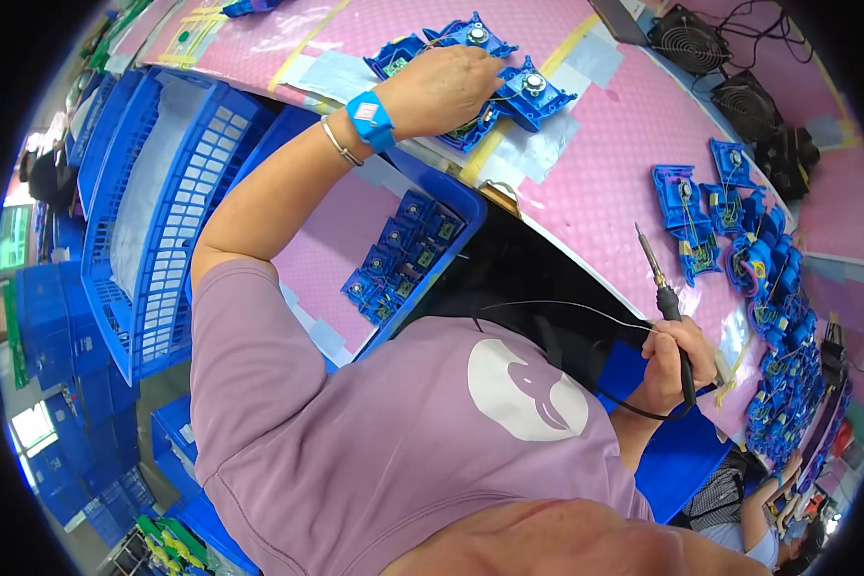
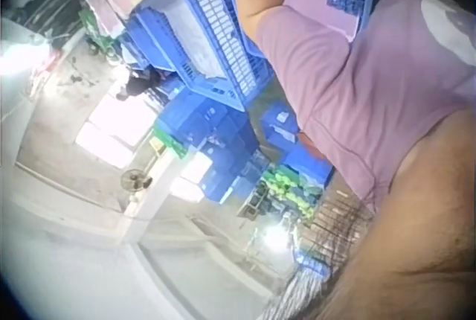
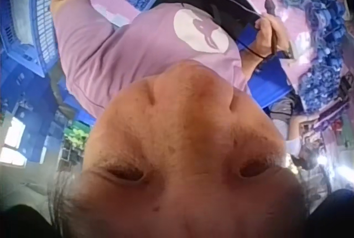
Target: Soldering electronic components onto circuit boards and placing them into a collection bin.
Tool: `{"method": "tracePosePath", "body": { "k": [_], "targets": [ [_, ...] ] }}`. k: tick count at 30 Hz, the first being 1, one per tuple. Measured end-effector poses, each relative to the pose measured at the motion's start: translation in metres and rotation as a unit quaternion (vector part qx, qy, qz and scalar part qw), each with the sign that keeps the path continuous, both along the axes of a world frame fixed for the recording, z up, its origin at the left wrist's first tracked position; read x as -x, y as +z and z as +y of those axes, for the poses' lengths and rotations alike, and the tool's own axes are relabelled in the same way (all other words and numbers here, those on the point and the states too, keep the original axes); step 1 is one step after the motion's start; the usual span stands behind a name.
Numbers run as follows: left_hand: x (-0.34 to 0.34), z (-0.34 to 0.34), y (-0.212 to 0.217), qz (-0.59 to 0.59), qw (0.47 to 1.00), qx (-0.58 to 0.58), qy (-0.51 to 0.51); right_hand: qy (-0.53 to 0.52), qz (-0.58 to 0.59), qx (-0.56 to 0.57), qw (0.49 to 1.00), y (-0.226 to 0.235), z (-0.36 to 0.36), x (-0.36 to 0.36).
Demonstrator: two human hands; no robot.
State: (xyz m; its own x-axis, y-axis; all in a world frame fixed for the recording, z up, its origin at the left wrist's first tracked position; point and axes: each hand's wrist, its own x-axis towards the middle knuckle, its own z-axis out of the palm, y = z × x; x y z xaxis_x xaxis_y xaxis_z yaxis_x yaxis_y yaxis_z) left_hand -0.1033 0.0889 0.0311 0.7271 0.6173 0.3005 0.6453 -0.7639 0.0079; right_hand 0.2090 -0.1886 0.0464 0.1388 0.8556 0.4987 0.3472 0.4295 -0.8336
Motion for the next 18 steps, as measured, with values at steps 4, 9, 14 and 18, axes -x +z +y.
{"method": "tracePosePath", "body": {
  "k": [4,9,14,18],
  "targets": [
    [0.006,-0.003,0.033,-0.121,0.992,-0.024,-0.003,0.0,0.007,-0.011,1.0,0.002,0.001,-0.002],
    [0.036,0.009,0.05,-0.047,0.99,0.125,0.043,-0.003,0.009,-0.004,1.0,0.0,-0.001,-0.008],
    [0.027,0.017,0.003,-0.204,0.976,0.077,-0.018,0.006,-0.003,-0.017,1.0,-0.005,0.001,-0.007],
    [0.015,0.005,0.048,-0.138,0.983,0.119,-0.037,0.011,-0.018,-0.014,1.0,-0.002,0.002,-0.006]
  ]
}}
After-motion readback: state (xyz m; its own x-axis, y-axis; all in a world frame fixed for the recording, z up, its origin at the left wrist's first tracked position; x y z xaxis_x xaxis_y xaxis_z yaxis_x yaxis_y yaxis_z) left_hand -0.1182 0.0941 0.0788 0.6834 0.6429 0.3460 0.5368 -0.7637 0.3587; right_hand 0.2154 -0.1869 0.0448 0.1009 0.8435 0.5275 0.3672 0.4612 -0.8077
